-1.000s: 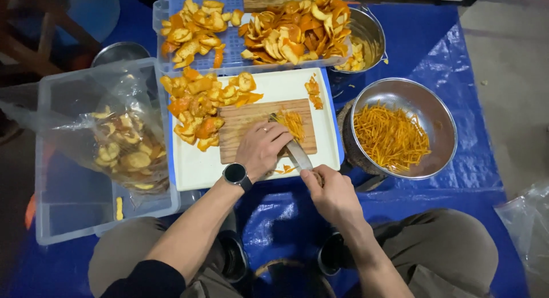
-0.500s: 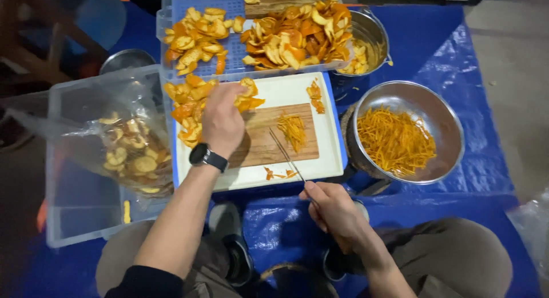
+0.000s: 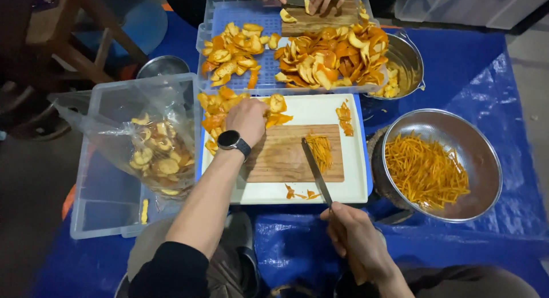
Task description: The person sits on a blue tarp and slices orange vegetable pieces into thin strips using a knife on a wooden cutting board. The sliced strips are collected in a metal bowl, while larger pieces and peels are placed in plastic containers.
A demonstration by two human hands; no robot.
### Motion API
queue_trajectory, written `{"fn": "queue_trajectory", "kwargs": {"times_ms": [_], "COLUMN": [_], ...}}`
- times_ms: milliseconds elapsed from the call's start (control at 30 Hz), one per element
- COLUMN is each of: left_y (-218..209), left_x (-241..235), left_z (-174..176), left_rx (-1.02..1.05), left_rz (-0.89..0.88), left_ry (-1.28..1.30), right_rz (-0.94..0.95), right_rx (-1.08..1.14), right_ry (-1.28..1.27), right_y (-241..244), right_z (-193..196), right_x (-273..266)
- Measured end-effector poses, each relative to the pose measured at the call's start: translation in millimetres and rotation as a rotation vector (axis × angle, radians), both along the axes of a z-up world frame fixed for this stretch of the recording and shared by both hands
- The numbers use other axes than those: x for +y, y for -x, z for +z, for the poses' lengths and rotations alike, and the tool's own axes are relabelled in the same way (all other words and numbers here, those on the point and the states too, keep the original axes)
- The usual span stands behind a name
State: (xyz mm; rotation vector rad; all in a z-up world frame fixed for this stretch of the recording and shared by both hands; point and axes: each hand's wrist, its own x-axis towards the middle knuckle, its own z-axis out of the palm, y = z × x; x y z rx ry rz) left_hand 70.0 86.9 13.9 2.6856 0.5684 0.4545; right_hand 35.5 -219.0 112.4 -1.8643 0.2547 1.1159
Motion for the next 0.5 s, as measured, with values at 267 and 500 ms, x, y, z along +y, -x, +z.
{"fn": "queue_trajectory", "kwargs": {"times_ms": [267, 500], "left_y": [-15.7, -11.7], "left_x": [8.2, 11.0], "left_z": [12.6, 2.0], "left_rx": [0.276, 0.2], "left_rz": [0.008, -0.03], "left_ry": [0.111, -0.067], "right_rz": [-0.074, -0.029], "right_rx": [0.048, 0.004], "right_ry": [-0.11, -0.179], "right_y": [-9.0, -3.0], "right_z": [-34.4, -43.5], "right_x": [-15.5, -19.8]}}
